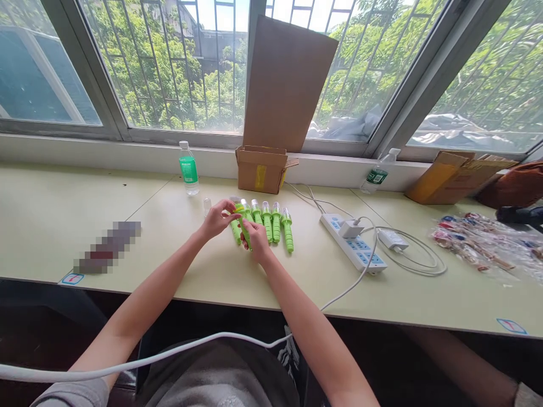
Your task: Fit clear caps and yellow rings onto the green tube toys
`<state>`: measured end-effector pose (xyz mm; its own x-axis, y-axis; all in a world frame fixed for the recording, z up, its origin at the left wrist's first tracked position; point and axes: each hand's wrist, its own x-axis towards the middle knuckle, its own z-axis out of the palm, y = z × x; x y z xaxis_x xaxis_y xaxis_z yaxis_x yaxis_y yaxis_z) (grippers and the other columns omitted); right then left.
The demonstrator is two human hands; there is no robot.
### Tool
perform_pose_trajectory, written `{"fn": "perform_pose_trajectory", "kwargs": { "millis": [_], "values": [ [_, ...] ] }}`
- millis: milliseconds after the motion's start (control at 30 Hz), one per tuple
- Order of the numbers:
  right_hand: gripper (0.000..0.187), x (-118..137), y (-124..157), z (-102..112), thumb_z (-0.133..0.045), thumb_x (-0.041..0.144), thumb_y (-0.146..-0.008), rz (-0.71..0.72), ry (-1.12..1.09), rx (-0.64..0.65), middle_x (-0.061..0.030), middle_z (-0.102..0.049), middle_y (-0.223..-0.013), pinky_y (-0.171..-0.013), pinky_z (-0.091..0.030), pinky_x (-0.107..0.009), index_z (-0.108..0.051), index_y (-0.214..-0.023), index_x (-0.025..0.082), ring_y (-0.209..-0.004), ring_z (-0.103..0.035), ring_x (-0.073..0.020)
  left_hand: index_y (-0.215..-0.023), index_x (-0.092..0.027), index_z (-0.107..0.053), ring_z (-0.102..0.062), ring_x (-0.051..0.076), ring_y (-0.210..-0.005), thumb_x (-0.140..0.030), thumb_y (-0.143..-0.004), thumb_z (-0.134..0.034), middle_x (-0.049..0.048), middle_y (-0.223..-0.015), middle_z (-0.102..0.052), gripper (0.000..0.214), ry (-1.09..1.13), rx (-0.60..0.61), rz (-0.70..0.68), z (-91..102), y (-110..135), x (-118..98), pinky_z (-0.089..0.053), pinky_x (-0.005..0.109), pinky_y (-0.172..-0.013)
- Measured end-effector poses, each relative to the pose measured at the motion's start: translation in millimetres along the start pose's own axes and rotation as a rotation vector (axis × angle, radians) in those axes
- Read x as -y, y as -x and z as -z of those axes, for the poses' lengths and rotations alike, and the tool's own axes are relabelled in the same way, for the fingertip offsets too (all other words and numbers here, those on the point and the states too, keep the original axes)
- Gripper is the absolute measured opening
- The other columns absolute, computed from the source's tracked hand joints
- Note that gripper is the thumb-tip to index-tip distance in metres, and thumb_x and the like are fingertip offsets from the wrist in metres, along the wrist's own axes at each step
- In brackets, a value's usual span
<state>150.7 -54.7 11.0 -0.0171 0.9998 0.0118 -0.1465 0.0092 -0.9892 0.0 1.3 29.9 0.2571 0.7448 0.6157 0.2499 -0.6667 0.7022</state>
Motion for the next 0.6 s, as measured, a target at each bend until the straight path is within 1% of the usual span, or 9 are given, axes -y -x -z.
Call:
{"fn": "perform_pose_trajectory", "kwargs": {
  "millis": [100,167,333,467,600],
  "values": [
    [0.041,0.6,0.9,-0.1,-0.069,0.055,-0.072,0.003,0.007,0.013,0.0016,-0.049,-0.050,-0.033,-0.025,-0.022,-0.063,-0.082,0.015,-0.037,-0.037,-0.0071,-0.082,-0.017,-0.054,-0.063,0.014,-0.077,-0.047,-0.075,-0.071,0.0045,-0.090,-0.061,0.034,0.004,0.000,-0.001,1.4,-0.6,0.3,-0.053,0.025,-0.059],
    [0.042,1.9,1.5,-0.3,-0.070,0.055,-0.070,-0.003,-0.004,0.019,0.0018,-0.049,-0.051,-0.034,-0.024,-0.021,-0.063,-0.083,0.015,-0.037,-0.037,-0.0071,-0.084,-0.018,-0.055,-0.063,0.014,-0.077,-0.046,-0.075,-0.071,0.0045,-0.091,-0.061,0.034,0.019,-0.002,0.003,1.7,-0.9,0.7,-0.053,0.025,-0.059],
    [0.043,6.3,3.9,-0.6,-0.068,0.055,-0.072,-0.046,-0.056,0.026,0.0013,-0.050,-0.054,-0.035,-0.024,-0.021,-0.063,-0.086,0.015,-0.038,-0.037,-0.0062,-0.092,-0.018,-0.055,-0.064,0.015,-0.084,-0.041,-0.076,-0.071,0.0063,-0.100,-0.060,0.032,0.109,0.042,0.019,1.2,-1.2,5.5,-0.055,0.026,-0.063],
    [0.041,7.2,4.5,-0.1,-0.067,0.053,-0.072,-0.079,-0.077,0.047,0.0015,-0.050,-0.054,-0.035,-0.022,-0.020,-0.063,-0.087,0.014,-0.038,-0.036,-0.0061,-0.088,-0.017,-0.057,-0.063,0.016,-0.087,-0.042,-0.077,-0.069,0.0072,-0.104,-0.059,0.031,0.127,0.054,0.036,1.4,-1.4,9.6,-0.056,0.028,-0.066],
    [0.040,6.7,2.9,1.3,-0.067,0.051,-0.073,-0.106,-0.111,0.071,0.0013,-0.050,-0.055,-0.035,-0.021,-0.020,-0.062,-0.088,0.015,-0.038,-0.036,-0.0057,-0.087,-0.017,-0.057,-0.063,0.016,-0.086,-0.044,-0.076,-0.070,0.0069,-0.103,-0.060,0.032,0.135,0.046,0.048,3.1,-1.5,6.9,-0.056,0.028,-0.067]
  ]
}}
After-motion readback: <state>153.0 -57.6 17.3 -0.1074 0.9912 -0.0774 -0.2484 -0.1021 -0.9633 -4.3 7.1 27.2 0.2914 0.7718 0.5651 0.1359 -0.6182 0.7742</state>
